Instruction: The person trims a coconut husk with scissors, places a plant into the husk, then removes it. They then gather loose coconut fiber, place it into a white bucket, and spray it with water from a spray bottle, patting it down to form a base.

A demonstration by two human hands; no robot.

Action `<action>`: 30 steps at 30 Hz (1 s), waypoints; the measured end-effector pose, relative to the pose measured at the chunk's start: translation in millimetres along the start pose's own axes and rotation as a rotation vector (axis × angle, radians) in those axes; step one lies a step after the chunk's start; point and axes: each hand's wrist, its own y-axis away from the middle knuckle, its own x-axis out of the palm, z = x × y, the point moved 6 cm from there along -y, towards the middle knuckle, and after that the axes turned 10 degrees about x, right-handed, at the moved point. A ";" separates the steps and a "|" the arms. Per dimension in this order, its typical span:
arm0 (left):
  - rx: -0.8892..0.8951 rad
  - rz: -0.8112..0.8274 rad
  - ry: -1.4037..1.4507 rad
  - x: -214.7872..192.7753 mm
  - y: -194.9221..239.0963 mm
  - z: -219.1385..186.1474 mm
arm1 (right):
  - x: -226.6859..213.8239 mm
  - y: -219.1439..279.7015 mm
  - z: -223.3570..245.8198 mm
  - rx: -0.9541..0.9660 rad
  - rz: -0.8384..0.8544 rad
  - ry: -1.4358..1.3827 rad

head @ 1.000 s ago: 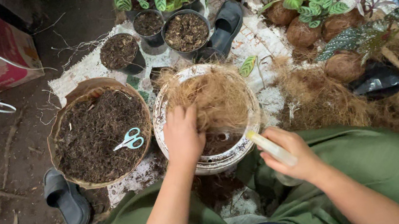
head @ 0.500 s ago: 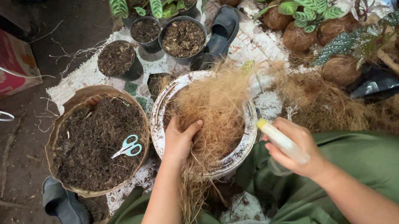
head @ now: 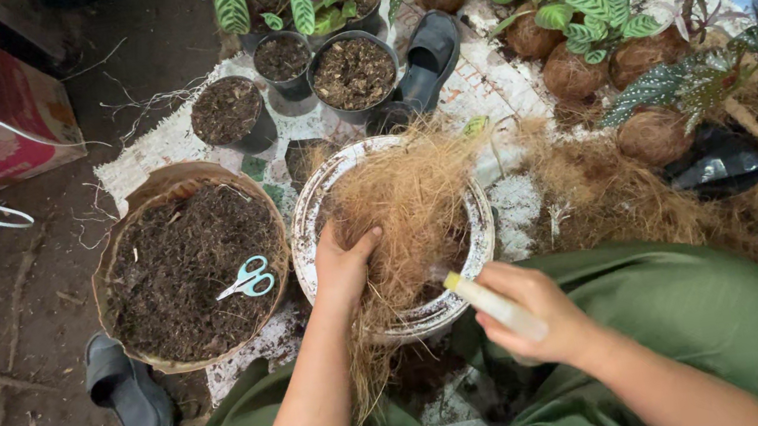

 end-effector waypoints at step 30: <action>-0.581 0.040 0.445 -4.9 -3.4 74.0 | -19.1 2.9 28.9 -0.111 -0.155 -0.085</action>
